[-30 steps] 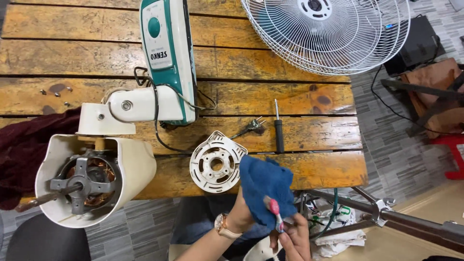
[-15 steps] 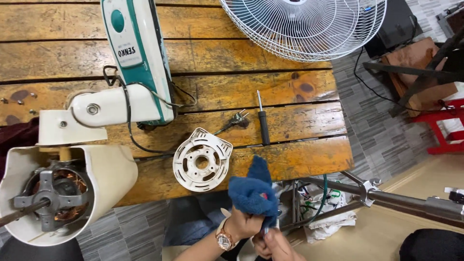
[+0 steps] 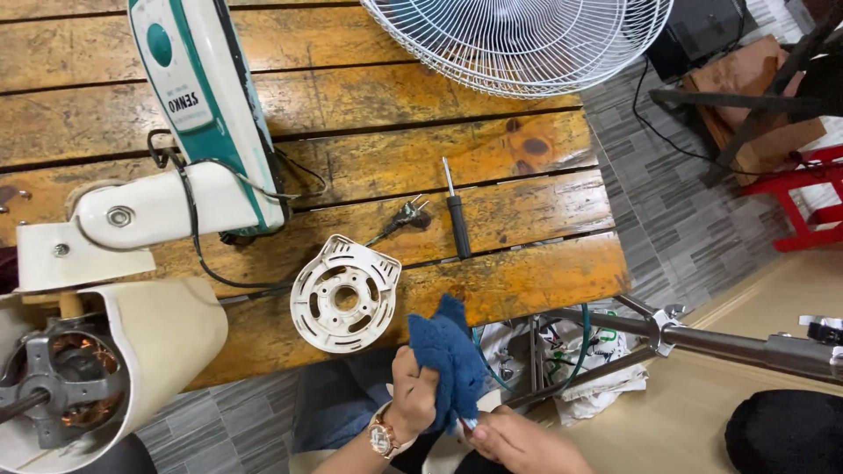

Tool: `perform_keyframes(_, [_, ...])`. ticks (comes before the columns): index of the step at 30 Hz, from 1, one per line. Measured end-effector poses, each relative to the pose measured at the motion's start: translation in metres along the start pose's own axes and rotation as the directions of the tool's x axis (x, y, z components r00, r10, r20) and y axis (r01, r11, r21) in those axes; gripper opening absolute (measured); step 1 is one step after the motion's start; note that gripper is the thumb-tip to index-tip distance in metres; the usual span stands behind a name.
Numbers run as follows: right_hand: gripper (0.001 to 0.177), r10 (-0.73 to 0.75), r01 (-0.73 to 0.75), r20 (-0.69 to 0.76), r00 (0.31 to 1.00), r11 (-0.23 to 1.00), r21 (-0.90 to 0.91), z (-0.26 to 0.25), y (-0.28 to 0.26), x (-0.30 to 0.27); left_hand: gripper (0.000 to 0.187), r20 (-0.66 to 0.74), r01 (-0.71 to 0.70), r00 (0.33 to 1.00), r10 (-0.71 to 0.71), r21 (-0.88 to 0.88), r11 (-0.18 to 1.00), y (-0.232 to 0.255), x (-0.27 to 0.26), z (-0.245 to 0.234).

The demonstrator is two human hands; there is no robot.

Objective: Cleaning a fan component using a toothbrush and a cloth on a workbench

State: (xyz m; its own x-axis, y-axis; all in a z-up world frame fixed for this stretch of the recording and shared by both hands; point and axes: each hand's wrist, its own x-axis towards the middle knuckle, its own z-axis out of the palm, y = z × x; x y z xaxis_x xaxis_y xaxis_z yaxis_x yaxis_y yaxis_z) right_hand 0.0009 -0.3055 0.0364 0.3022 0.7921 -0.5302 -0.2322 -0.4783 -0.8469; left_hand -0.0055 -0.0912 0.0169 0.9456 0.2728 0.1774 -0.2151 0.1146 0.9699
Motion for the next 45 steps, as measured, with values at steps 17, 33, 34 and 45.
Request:
perform_keyframes(17, [0.034,-0.216,-0.551,-0.914,0.344,0.742,-0.383,-0.092,0.076,-0.028,0.029,0.235,-0.282,0.928,0.29,0.95,0.131,0.084,0.236,-0.071])
perform_keyframes(33, [0.043,0.149,-0.624,-0.822,0.549,0.727,-0.286,-0.089,0.053,-0.009,0.019,0.84,-0.852,0.521,-0.15,0.523,-0.03,-0.025,0.201,0.001])
perform_keyframes(34, [0.043,0.165,-0.62,-0.82,0.548,0.738,-0.266,-0.089,0.052,-0.009,0.014,0.864,-0.872,0.485,-0.133,0.489,-0.005,-0.027,0.207,-0.002])
perform_keyframes(45, [0.043,0.198,-0.637,-0.802,0.563,0.722,-0.269,-0.092,0.039,-0.006,0.006,0.797,-0.849,0.507,0.327,0.527,0.031,0.019,0.26,-0.037])
